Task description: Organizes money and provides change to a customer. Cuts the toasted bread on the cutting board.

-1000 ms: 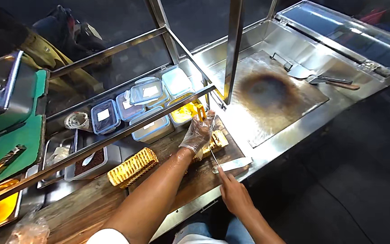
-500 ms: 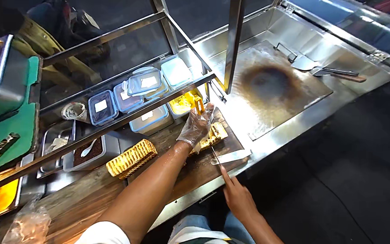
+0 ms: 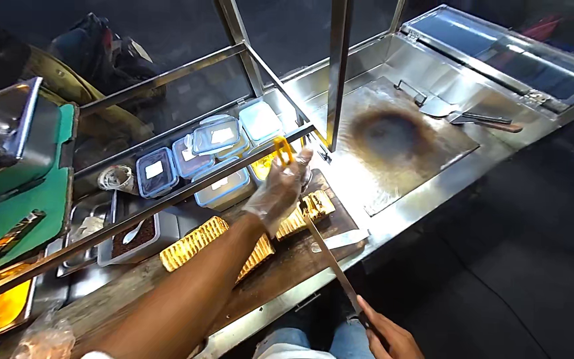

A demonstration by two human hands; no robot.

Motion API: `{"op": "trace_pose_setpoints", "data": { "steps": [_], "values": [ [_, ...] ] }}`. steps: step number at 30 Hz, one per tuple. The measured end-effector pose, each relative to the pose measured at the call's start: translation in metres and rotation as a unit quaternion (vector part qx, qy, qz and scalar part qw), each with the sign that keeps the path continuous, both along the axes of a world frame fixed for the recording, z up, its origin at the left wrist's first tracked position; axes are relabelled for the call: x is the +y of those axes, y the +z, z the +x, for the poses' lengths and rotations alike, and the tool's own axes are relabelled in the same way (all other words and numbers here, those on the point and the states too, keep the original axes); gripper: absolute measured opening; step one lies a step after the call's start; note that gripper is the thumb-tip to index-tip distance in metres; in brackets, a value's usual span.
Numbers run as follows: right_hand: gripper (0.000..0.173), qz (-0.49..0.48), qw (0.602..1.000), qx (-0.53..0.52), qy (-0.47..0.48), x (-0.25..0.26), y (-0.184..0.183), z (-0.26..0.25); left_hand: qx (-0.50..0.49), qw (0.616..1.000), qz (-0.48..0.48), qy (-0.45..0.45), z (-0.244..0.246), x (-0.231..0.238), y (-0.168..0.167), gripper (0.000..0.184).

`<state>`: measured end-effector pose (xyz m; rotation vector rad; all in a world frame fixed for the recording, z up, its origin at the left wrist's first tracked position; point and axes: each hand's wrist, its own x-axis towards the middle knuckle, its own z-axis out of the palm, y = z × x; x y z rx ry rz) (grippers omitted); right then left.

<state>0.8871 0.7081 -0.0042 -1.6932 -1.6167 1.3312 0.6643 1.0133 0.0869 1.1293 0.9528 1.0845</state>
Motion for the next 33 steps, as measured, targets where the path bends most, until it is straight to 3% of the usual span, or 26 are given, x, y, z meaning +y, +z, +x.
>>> {"op": "trace_pose_setpoints", "data": {
  "steps": [2, 3, 8, 10, 13, 18, 21, 23, 28, 33],
  "values": [
    [0.056, 0.071, 0.992, -0.095, 0.051, -0.006, 0.018, -0.009, -0.061, 0.997, 0.052, 0.019, -0.004, -0.004, 0.032, 0.036],
    [0.057, 0.080, 0.986, -0.125, 0.069, -0.006, 0.025, -0.014, -0.062, 0.996, 0.053, 0.031, -0.008, -0.005, 0.031, 0.038],
    [0.061, 0.139, 0.969, -0.196, 0.057, 0.035, 0.010, -0.057, -0.027, 0.994, -0.038, 0.097, -0.009, 0.000, -0.015, 0.033],
    [0.062, 0.113, 0.962, -0.238, 0.065, 0.074, -0.006, -0.081, -0.008, 0.993, -0.054, 0.101, -0.008, 0.001, -0.028, 0.034],
    [0.062, -0.002, 0.952, -0.283, 0.118, 0.116, -0.006, -0.099, 0.064, 0.994, -0.027, 0.088, -0.010, 0.005, -0.058, 0.037],
    [0.063, 0.085, 0.948, -0.295, 0.078, 0.063, 0.000, -0.074, 0.098, 0.991, -0.013, 0.090, -0.010, 0.007, -0.077, 0.031],
    [0.064, -0.012, 0.948, -0.293, 0.127, 0.108, -0.018, -0.097, 0.084, 0.993, -0.022, 0.084, -0.009, 0.003, -0.074, 0.024],
    [0.066, -0.029, 0.945, -0.292, 0.143, 0.124, -0.027, -0.102, 0.073, 0.993, -0.004, 0.092, -0.009, 0.003, -0.074, 0.023],
    [0.064, 0.089, 0.958, -0.260, 0.080, 0.055, -0.020, -0.070, 0.045, 0.994, -0.020, 0.099, -0.010, 0.004, -0.075, 0.023],
    [0.064, 0.018, 0.953, -0.274, 0.128, 0.116, -0.054, -0.102, 0.040, 0.995, -0.017, 0.094, -0.009, 0.002, -0.076, 0.028]
  ]
}}
